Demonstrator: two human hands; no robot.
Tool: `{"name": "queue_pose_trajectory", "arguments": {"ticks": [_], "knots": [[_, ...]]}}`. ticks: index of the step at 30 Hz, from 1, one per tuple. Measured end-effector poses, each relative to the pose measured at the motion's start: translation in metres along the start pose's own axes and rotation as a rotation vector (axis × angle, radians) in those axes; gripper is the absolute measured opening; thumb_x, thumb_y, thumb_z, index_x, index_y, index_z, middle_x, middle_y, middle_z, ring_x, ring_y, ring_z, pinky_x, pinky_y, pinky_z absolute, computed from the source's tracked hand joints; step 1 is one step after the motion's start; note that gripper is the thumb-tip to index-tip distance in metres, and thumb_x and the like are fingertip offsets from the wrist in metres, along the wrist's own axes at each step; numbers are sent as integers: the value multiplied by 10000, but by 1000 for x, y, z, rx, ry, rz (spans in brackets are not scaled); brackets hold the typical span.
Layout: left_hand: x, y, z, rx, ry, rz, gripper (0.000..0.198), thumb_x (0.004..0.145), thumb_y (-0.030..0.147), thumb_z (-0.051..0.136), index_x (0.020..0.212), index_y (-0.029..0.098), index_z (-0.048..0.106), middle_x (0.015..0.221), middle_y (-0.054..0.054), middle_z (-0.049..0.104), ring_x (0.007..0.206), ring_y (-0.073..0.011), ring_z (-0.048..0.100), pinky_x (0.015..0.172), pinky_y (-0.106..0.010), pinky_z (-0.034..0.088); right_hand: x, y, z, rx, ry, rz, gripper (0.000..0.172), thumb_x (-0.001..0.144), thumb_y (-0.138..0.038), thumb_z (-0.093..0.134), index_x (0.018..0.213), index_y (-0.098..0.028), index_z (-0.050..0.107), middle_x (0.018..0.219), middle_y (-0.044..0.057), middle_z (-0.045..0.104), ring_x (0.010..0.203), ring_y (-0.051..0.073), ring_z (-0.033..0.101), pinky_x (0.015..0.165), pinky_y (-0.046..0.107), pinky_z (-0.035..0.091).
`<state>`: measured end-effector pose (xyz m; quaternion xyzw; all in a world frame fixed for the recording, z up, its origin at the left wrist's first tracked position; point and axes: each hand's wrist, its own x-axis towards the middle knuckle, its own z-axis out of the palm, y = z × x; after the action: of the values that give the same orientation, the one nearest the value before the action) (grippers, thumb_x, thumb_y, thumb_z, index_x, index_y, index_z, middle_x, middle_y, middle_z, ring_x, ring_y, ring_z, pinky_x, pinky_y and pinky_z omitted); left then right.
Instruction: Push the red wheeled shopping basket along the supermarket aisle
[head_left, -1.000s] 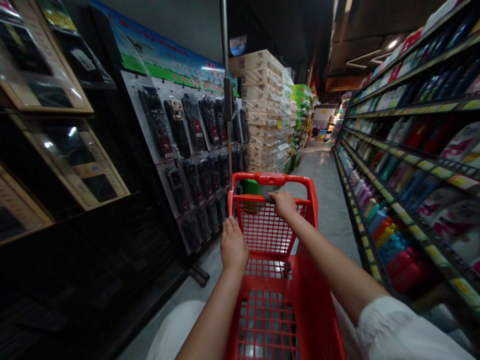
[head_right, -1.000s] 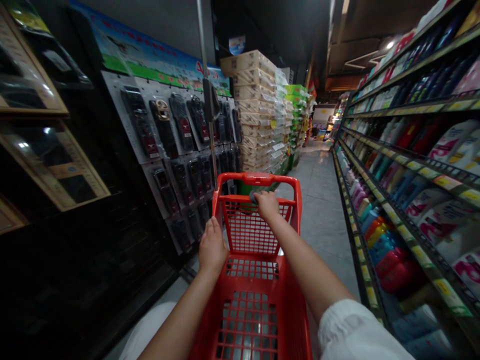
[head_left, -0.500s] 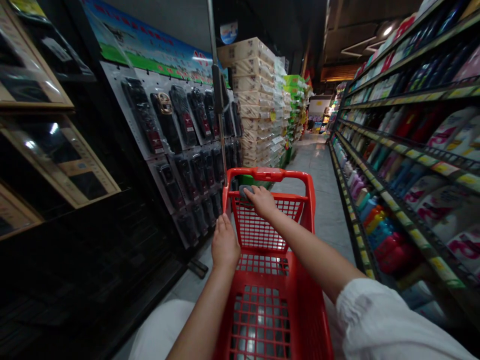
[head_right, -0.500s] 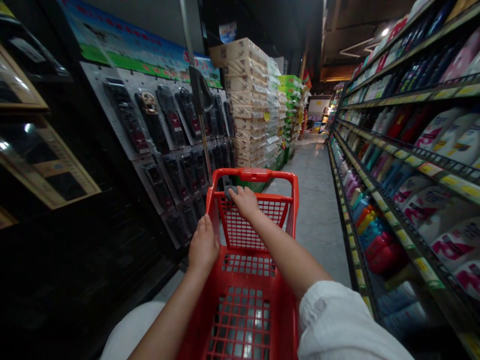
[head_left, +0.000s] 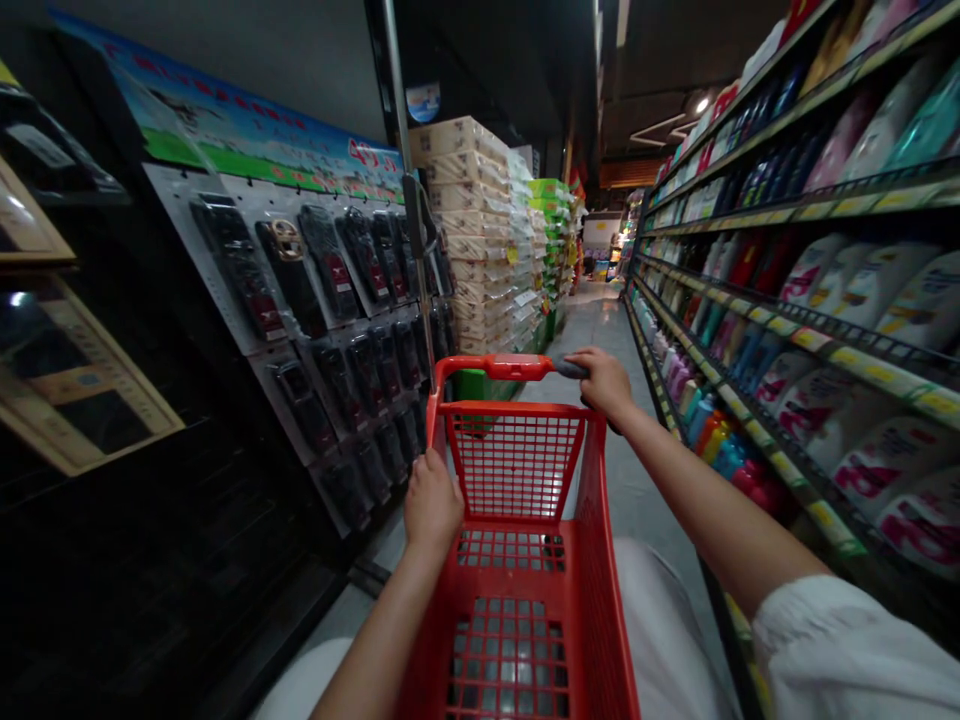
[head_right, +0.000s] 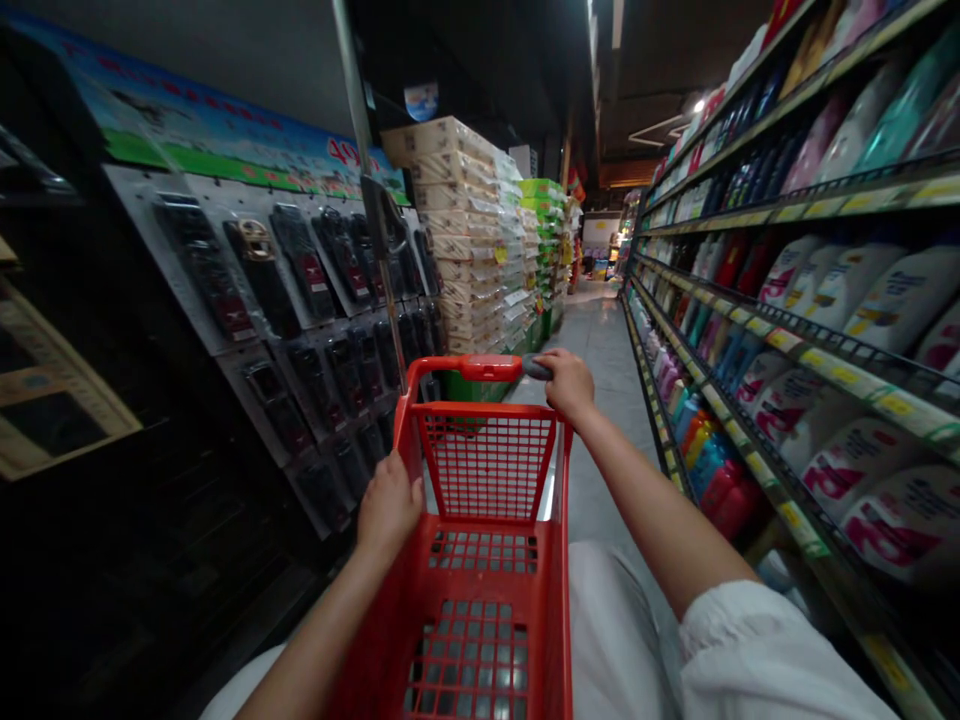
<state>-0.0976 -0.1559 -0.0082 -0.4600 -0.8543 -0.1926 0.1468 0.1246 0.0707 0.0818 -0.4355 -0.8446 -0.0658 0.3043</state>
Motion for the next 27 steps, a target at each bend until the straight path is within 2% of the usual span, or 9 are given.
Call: {"name": "queue_pose_trajectory", "arguments": {"ticks": [2, 5, 8, 11, 15, 19, 22, 25, 27], "knots": [[21, 8, -7, -16, -35, -41, 490, 910, 248, 518, 1336, 9, 486, 1173, -243, 633, 1060, -295, 670, 904, -397, 546, 10, 19, -4, -95, 45, 21, 491, 873, -119, 490, 1310, -264, 661, 1412, 40, 578, 1216, 266, 530, 981, 368, 451], [53, 19, -5, 15, 19, -10, 672, 901, 230, 539, 1463, -67, 323, 1407, -329, 483, 1223, -323, 592, 993, -387, 501, 17, 41, 5, -203, -129, -132, 429, 899, -141, 512, 1270, -262, 688, 1463, 47, 540, 1334, 290, 424, 1041, 417, 411], [67, 25, 11, 115, 89, -29, 671, 904, 237, 522, 1464, -84, 340, 1492, -369, 378, 1261, -367, 545, 981, -440, 504, 13, 51, 20, -206, -261, -249, 450, 948, -126, 439, 1325, -256, 647, 1512, 53, 494, 1389, 268, 387, 1088, 428, 382], [64, 26, 26, 204, 141, -32, 661, 909, 224, 481, 1480, -76, 338, 1537, -351, 325, 1166, -366, 581, 897, -436, 534, -2, 49, 26, -196, -262, -249, 458, 967, -126, 409, 1343, -259, 635, 1534, 59, 468, 1408, 281, 376, 1102, 444, 376], [58, 26, 28, 212, 169, -55, 727, 914, 292, 502, 1504, -77, 289, 1533, -368, 309, 1061, -347, 611, 839, -421, 545, -41, 35, 22, -207, -240, -248, 430, 971, -133, 427, 1299, -266, 671, 1540, 63, 460, 1409, 309, 372, 1094, 465, 393], [55, 27, 25, 194, 145, -64, 698, 918, 284, 496, 1506, -44, 316, 1530, -328, 352, 1110, -346, 598, 852, -423, 547, -72, 25, 13, -203, -309, -435, 368, 973, -148, 448, 1169, -254, 740, 1401, 34, 607, 1402, 318, 375, 1078, 460, 414], [52, 26, 26, 184, 139, -50, 689, 914, 278, 501, 1500, -45, 336, 1540, -315, 349, 1223, -368, 548, 926, -434, 526, -63, 27, 7, -215, -323, -456, 365, 989, -172, 441, 1204, -272, 718, 1359, 34, 638, 1366, 296, 423, 1031, 450, 449], [49, 25, 28, 185, 129, -16, 699, 901, 276, 523, 1489, -60, 351, 1549, -325, 329, 1332, -389, 468, 1002, -454, 486, -36, 31, 5, -272, -265, -336, 393, 992, -167, 429, 1290, -264, 667, 1474, 55, 540, 1370, 298, 423, 1032, 463, 441], [47, 24, 27, 180, 121, -1, 704, 896, 278, 532, 1486, -64, 354, 1554, -328, 318, 1365, -387, 439, 1034, -454, 464, -22, 30, 7, -301, -265, -299, 386, 987, -166, 434, 1280, -243, 674, 1499, 70, 511, 1377, 310, 419, 1071, 493, 402]]}}
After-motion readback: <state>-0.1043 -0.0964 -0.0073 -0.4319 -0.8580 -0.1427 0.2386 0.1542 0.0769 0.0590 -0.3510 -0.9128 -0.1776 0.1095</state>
